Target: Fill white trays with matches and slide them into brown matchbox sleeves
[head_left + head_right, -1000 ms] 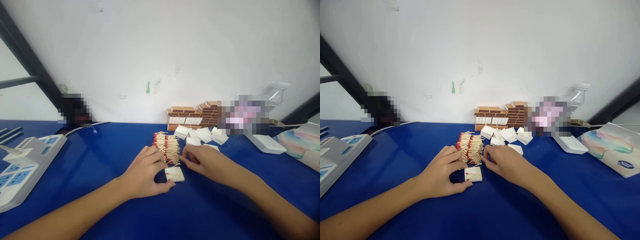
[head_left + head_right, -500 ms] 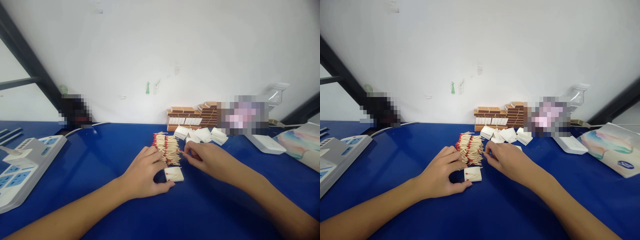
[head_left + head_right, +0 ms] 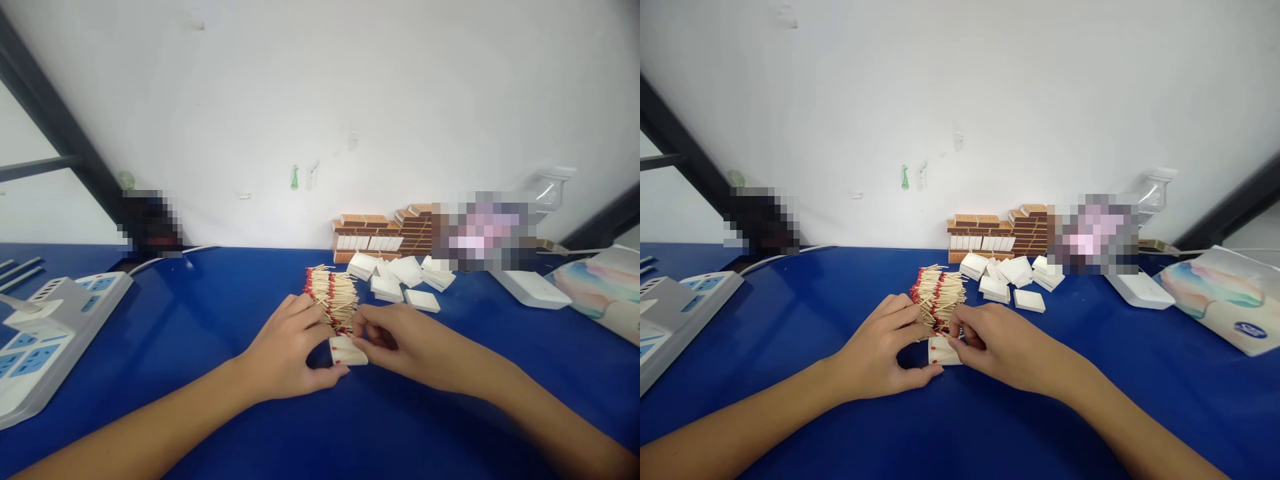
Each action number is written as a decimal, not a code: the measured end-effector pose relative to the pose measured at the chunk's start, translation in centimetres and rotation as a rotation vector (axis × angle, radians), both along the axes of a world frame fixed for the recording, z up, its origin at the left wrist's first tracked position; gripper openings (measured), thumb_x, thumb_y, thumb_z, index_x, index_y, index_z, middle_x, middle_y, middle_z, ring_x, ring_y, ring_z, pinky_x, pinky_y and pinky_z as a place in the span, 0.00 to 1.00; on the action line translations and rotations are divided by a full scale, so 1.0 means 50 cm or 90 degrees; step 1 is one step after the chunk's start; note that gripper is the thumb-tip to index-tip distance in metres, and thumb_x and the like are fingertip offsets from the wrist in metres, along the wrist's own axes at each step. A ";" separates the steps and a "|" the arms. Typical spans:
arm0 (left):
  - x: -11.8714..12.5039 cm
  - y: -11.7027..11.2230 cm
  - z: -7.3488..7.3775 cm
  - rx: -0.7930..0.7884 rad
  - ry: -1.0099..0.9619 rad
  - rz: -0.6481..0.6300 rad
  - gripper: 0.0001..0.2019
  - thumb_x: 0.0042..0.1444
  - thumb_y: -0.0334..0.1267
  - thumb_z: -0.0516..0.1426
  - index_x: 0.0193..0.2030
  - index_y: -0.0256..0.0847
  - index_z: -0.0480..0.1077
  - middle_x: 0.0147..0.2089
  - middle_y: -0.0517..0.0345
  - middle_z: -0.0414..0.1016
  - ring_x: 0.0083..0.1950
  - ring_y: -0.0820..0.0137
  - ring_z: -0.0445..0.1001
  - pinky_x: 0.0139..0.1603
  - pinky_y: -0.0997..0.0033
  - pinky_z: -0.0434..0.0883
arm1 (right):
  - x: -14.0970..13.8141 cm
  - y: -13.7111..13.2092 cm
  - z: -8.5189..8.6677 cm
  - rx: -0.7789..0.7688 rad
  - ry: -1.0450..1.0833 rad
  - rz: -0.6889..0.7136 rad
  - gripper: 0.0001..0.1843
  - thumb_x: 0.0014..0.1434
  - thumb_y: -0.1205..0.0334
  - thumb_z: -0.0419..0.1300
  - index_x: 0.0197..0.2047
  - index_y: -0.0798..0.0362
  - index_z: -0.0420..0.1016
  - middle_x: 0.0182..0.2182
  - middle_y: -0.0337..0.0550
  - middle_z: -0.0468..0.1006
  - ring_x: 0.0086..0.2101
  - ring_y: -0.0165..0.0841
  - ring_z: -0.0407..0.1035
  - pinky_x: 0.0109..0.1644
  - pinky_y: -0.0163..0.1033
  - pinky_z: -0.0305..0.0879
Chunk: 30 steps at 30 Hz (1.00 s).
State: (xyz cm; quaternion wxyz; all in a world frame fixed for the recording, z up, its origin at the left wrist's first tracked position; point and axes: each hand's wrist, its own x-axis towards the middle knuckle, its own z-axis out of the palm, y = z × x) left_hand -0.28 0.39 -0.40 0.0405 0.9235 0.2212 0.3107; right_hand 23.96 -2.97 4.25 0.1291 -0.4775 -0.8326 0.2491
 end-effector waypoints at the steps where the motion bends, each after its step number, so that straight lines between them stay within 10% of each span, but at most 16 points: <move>1: 0.000 0.000 0.000 0.001 0.001 0.000 0.15 0.58 0.48 0.67 0.43 0.39 0.79 0.38 0.53 0.75 0.42 0.61 0.69 0.42 0.59 0.64 | -0.002 -0.001 -0.001 0.002 -0.007 0.004 0.06 0.67 0.63 0.59 0.36 0.50 0.69 0.24 0.31 0.68 0.25 0.28 0.60 0.30 0.36 0.52; 30: 0.003 -0.003 0.003 0.002 0.008 -0.010 0.14 0.58 0.47 0.67 0.40 0.38 0.78 0.37 0.55 0.73 0.42 0.62 0.69 0.41 0.60 0.63 | -0.017 -0.006 -0.015 0.015 -0.007 0.053 0.10 0.70 0.60 0.60 0.35 0.52 0.73 0.24 0.32 0.71 0.24 0.26 0.61 0.30 0.35 0.52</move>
